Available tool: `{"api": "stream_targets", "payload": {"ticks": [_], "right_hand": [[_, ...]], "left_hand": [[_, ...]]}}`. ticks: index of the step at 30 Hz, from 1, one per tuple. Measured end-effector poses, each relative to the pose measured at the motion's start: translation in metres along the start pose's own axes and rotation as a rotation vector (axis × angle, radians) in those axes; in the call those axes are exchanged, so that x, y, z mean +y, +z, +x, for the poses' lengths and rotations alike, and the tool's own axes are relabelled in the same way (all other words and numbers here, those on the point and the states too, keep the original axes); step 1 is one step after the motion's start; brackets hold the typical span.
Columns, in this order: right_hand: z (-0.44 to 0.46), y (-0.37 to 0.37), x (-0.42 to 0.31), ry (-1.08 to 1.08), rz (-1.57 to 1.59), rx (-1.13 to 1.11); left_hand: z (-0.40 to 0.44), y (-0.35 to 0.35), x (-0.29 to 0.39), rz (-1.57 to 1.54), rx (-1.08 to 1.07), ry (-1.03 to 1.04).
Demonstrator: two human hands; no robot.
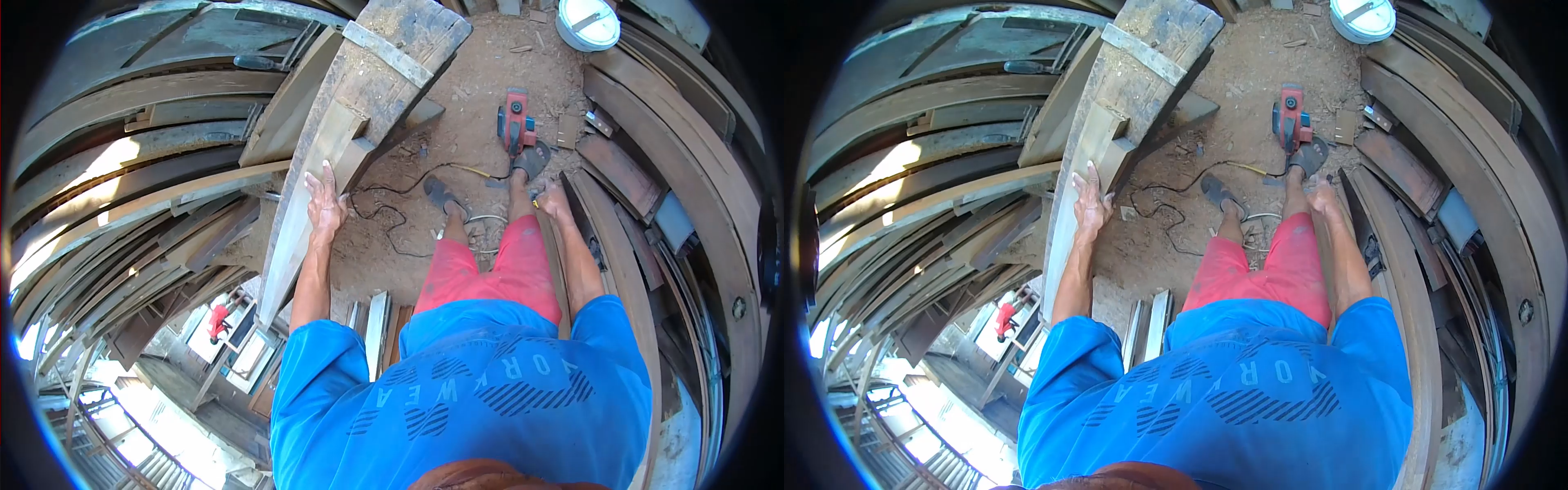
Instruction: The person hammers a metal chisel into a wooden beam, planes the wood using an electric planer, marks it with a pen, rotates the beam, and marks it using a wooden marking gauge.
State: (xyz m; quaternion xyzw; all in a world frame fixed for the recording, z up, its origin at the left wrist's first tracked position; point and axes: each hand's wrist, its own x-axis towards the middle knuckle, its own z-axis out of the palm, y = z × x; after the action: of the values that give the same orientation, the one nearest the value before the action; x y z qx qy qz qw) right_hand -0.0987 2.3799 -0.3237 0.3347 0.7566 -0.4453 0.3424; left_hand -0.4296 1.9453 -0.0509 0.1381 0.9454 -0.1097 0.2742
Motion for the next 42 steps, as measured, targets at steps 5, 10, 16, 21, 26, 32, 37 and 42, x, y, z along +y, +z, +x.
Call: {"api": "stream_targets", "payload": {"ticks": [5,10,16,21,26,32,37,42], "right_hand": [[0.012,-0.018,0.017,0.125,0.166,0.028],[0.041,-0.023,0.038,-0.003,0.030,0.082],[0.135,0.023,0.099,-0.091,0.191,-0.020],[0.195,0.038,0.049,-0.040,0.034,-0.155],[0.256,0.132,0.056,-0.124,0.157,0.045],[0.251,0.119,0.004,0.193,0.183,0.010],[0.226,0.107,-0.023,0.151,0.495,0.246],[0.125,0.080,-0.091,0.242,1.169,0.256]], "left_hand": [[0.001,-0.003,0.003,-0.010,0.022,-0.015],[0.003,0.010,-0.008,0.075,0.137,0.149],[0.025,0.021,-0.016,-0.009,0.321,0.366],[0.031,0.031,-0.017,-0.023,0.367,0.327],[0.032,0.031,-0.019,-0.031,0.303,0.317],[0.028,0.017,-0.022,-0.038,0.154,0.316],[0.028,0.016,-0.029,-0.086,0.163,0.354],[0.027,0.018,-0.033,-0.133,0.211,0.343]]}}
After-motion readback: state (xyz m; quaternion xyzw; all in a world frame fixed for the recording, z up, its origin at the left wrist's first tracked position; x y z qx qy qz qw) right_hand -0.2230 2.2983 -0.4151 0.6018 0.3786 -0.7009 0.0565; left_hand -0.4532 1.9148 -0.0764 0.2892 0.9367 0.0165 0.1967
